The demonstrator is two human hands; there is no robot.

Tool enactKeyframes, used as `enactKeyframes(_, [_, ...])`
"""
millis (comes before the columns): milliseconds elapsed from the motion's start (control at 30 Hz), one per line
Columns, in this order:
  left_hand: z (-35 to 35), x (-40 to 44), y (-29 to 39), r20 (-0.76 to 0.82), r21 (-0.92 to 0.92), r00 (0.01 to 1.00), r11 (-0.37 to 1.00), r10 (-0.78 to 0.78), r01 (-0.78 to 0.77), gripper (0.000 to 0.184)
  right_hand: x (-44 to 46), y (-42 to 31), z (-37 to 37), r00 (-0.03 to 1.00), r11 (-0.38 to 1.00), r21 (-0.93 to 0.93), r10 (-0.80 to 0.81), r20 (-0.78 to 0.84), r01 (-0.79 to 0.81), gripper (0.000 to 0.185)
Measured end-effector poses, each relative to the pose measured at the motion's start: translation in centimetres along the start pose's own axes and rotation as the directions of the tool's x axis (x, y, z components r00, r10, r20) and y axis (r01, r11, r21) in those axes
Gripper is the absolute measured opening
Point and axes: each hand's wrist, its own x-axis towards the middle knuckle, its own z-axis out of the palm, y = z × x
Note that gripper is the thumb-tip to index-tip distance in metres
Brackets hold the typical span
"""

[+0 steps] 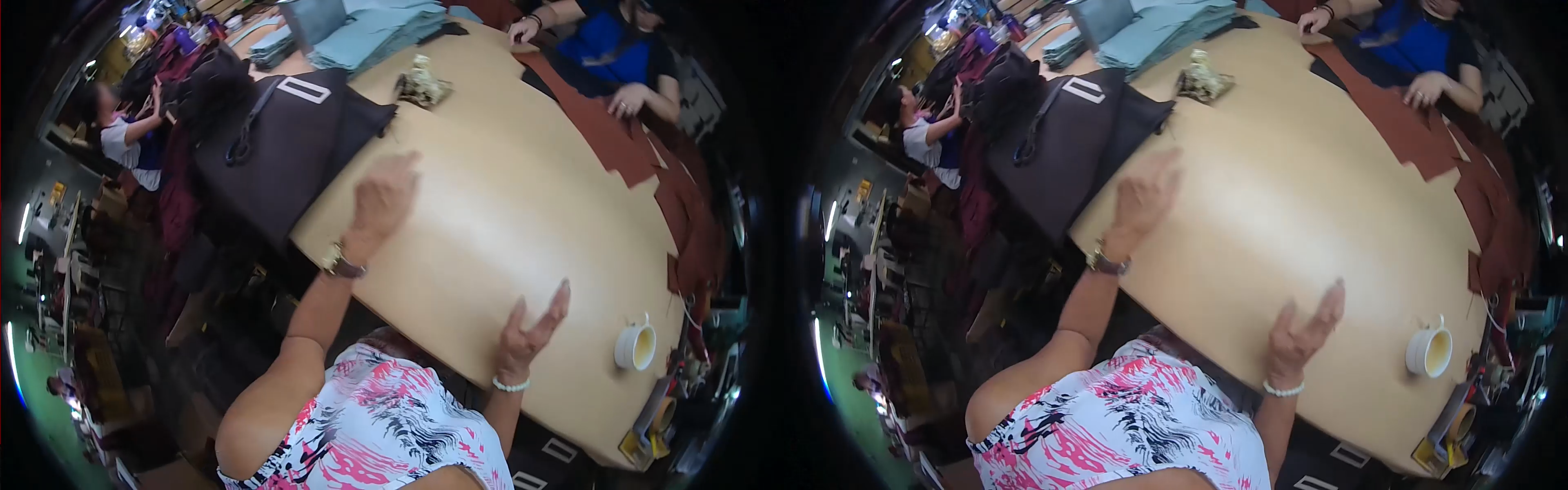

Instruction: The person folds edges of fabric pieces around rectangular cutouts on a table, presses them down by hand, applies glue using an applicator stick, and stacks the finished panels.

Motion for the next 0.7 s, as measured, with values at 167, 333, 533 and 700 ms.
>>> enactKeyframes(167, [-3.3, 2.8, -9.4, -0.232, 0.444, 0.969, 0.877, -0.085, 0.183, 0.053, -0.4, 1.3, -1.2, 0.974, 0.966, -0.126, 0.224, -0.042, -0.228, 0.058])
enactKeyframes(333, [-1.2, 1.9, -15.4, -0.020, 0.324, 0.968, 0.914, -0.251, 0.243, 0.052, 0.1, 0.7, -0.7, 0.961, 0.955, -0.108, 0.273, -0.051, -0.277, 0.053])
enactKeyframes(533, [-1.6, 2.7, -13.7, -0.033, 0.141, 0.987, 0.977, -0.155, 0.158, 0.034, 1.0, -0.4, 1.3, 0.955, 0.955, 0.046, 0.289, 0.062, -0.292, 0.049])
enactKeyframes(700, [-2.9, 3.3, -13.4, 0.110, 0.057, 0.956, 0.962, -0.270, 0.265, 0.026, 9.1, -9.8, 12.0, 0.903, 0.915, 0.399, -0.219, 0.369, 0.058, 0.063])
